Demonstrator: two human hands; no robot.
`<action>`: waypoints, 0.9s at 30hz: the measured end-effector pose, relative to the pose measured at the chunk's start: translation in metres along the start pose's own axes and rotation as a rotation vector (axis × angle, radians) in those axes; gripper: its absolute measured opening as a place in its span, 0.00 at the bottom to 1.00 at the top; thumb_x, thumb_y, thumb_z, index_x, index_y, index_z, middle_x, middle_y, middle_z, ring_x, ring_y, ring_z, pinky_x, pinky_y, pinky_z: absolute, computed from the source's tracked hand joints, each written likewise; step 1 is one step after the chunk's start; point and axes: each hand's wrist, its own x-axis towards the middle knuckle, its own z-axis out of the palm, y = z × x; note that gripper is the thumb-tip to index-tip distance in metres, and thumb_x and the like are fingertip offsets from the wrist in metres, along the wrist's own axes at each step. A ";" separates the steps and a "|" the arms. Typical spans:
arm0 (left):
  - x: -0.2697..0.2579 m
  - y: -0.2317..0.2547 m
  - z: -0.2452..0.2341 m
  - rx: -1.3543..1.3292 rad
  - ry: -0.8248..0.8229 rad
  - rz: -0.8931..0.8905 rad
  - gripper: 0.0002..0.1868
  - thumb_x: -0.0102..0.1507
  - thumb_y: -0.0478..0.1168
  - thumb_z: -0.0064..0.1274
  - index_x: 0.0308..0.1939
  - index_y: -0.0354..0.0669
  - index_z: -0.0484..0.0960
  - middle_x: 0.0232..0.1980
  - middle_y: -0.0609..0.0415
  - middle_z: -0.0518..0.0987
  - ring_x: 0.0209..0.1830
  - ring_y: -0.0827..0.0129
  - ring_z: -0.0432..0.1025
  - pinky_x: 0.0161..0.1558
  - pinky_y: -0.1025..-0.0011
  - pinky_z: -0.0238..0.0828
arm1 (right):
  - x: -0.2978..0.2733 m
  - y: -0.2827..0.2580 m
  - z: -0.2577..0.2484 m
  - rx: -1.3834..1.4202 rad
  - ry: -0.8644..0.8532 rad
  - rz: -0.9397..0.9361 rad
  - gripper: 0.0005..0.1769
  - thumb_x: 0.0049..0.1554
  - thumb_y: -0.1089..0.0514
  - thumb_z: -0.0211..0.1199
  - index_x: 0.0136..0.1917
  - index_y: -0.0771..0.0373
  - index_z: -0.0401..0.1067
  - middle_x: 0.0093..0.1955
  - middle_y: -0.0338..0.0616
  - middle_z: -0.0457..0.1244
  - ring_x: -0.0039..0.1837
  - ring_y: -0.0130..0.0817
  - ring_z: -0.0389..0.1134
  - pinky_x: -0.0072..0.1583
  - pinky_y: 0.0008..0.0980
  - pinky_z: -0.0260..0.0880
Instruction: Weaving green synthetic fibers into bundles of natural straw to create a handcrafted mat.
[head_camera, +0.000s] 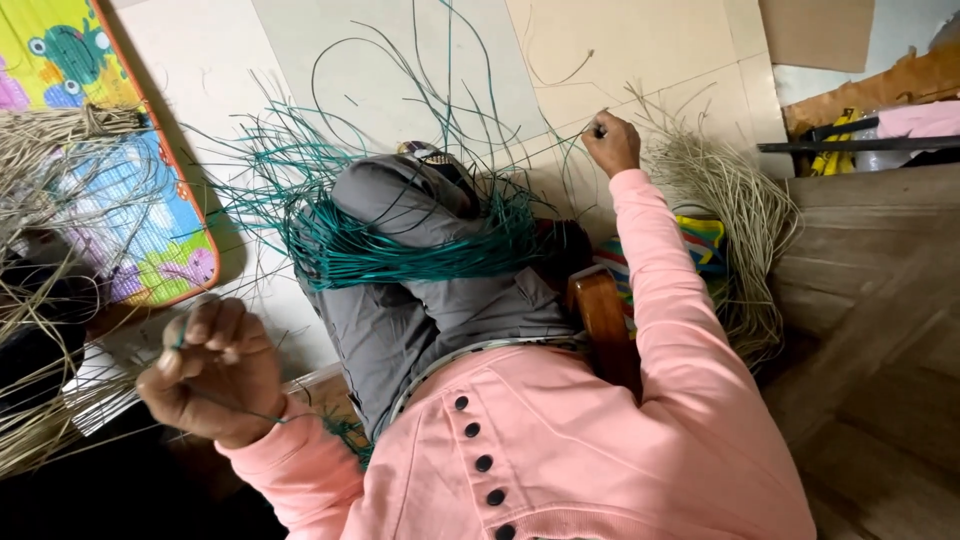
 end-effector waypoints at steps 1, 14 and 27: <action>-0.001 0.004 0.000 -0.002 0.001 -0.002 0.08 0.62 0.38 0.49 0.38 0.40 0.83 0.45 0.54 0.79 0.44 0.76 0.67 0.44 0.84 0.66 | -0.001 0.011 0.000 -0.002 0.000 0.001 0.04 0.52 0.61 0.65 0.36 0.57 0.71 0.34 0.35 0.69 0.35 0.39 0.67 0.41 0.38 0.65; -0.007 0.028 -0.021 -0.118 -0.086 0.175 0.11 0.67 0.41 0.52 0.51 0.41 0.81 0.53 0.58 0.81 0.51 0.79 0.72 0.51 0.87 0.67 | 0.020 0.063 -0.042 -0.142 0.078 0.220 0.10 0.56 0.61 0.66 0.36 0.53 0.68 0.32 0.32 0.65 0.34 0.32 0.62 0.39 0.36 0.64; 0.023 -0.058 0.010 0.905 -0.220 -0.235 0.13 0.68 0.32 0.51 0.57 0.41 0.76 0.43 0.52 0.85 0.24 0.80 0.67 0.27 0.82 0.66 | 0.035 -0.074 -0.048 0.518 0.168 -0.073 0.11 0.65 0.65 0.52 0.40 0.60 0.69 0.37 0.41 0.66 0.40 0.31 0.67 0.42 0.25 0.73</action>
